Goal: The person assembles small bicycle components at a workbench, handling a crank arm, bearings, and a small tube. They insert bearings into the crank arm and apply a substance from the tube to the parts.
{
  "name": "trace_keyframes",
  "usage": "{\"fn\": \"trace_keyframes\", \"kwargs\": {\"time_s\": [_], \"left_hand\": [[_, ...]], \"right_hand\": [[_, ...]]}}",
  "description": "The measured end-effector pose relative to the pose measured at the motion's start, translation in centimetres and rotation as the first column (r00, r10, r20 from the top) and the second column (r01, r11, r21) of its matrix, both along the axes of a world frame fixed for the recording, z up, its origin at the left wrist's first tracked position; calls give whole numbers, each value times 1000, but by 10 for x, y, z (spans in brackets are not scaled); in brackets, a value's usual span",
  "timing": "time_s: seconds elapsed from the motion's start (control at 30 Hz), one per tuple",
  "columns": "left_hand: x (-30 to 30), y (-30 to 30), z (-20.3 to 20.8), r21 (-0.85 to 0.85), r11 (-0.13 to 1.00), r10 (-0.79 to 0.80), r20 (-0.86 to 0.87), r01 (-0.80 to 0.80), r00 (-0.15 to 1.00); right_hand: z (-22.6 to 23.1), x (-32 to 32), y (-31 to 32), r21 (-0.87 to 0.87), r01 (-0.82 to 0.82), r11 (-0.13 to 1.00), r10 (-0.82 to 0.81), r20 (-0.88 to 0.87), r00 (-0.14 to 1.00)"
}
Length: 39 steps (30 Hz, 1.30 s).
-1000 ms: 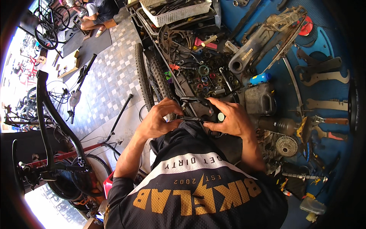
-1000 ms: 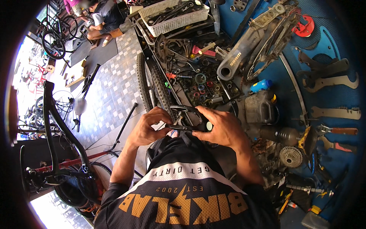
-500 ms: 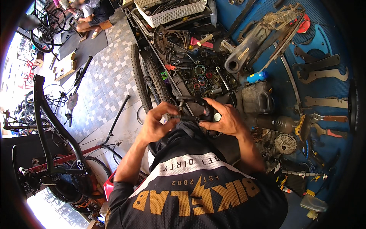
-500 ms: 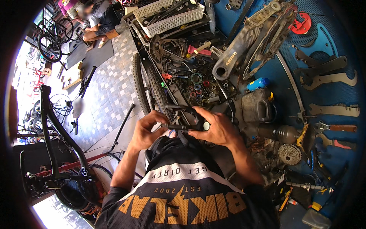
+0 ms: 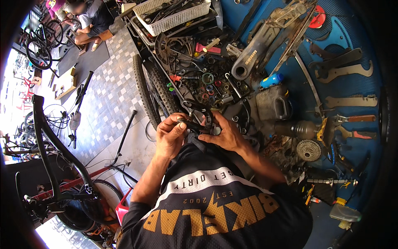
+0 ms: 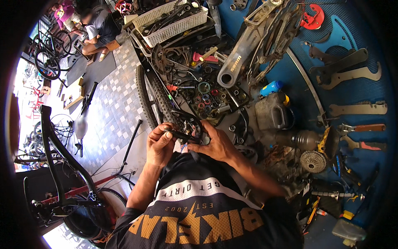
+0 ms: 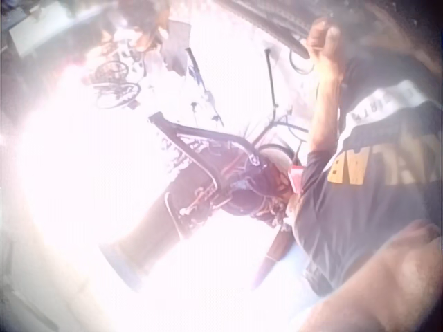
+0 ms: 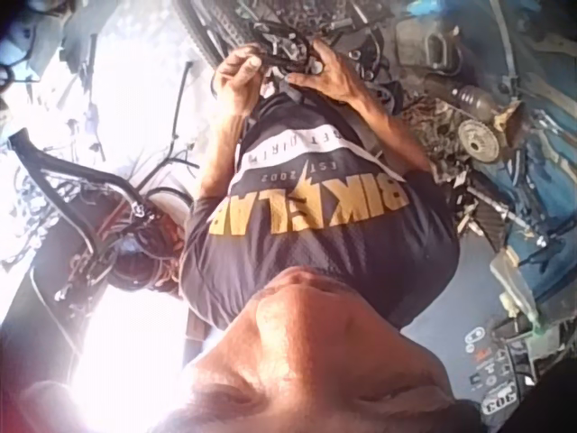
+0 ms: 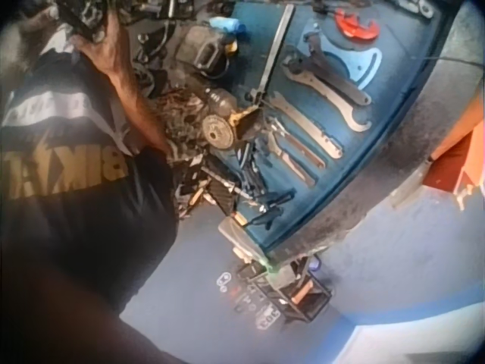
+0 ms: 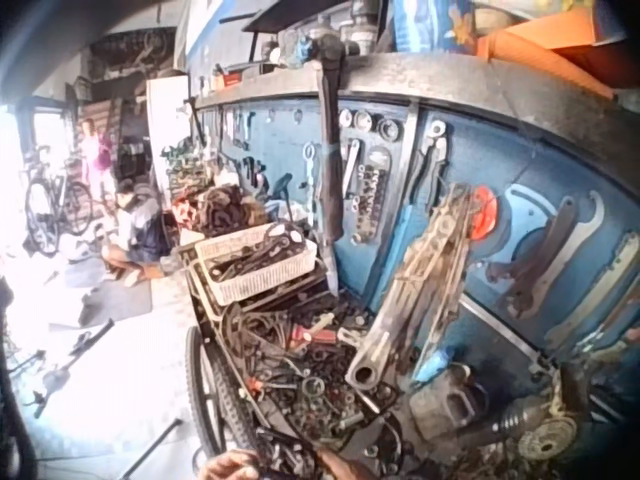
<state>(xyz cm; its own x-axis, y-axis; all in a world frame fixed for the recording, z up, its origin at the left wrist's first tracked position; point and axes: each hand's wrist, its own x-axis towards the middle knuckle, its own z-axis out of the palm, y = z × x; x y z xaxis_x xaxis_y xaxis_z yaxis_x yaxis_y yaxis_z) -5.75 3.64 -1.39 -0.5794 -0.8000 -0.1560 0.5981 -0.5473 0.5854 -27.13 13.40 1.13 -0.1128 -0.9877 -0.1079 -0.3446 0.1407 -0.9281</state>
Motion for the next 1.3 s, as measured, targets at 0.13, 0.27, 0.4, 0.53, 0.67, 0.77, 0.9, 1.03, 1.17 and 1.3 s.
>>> {"fn": "trace_keyframes", "kwargs": {"time_s": [0.13, 0.27, 0.4, 0.53, 0.67, 0.77, 0.9, 1.03, 1.17, 1.3], "left_hand": [[25, -9, -1, -433, 848, -79, 466, 305, 881], [31, -3, -11, -736, 123, 380, 655, 666, 653], [24, -3, -13, -766, 225, 430, 633, 602, 644], [27, -11, -3, -765, 483, 296, 601, 426, 742], [23, -5, 0, -352, 911, -60, 404, 215, 913], [15, 3, -3, -255, 964, 6, 297, 73, 955], [9, 8, -7, -276, 961, 69, 233, -2, 970], [12, 7, -9, -348, 937, 60, 259, 35, 964], [15, 3, -8, -451, 890, 64, 274, 70, 960], [13, 4, -7, -275, 957, 8, 342, 92, 940]], "right_hand": [[7, -13, 9, -33, -67, 997, 51, -347, 936], [26, -11, 18, 166, -188, 968, 251, -618, 745], [32, -1, 14, 39, -146, 989, 137, -636, 759], [30, -15, 8, -35, -76, 997, 57, -373, 926], [23, -21, 4, 120, -85, 989, 106, -183, 977], [15, -12, 4, 78, -47, 996, 53, -68, 996], [8, -6, 7, 51, 7, 999, -9, 39, 999], [5, -9, 8, -10, 14, 1000, -13, 11, 1000], [3, -9, 5, -83, 18, 996, -24, -69, 997], [3, -1, 5, -230, 78, 970, -138, -254, 957]]}}
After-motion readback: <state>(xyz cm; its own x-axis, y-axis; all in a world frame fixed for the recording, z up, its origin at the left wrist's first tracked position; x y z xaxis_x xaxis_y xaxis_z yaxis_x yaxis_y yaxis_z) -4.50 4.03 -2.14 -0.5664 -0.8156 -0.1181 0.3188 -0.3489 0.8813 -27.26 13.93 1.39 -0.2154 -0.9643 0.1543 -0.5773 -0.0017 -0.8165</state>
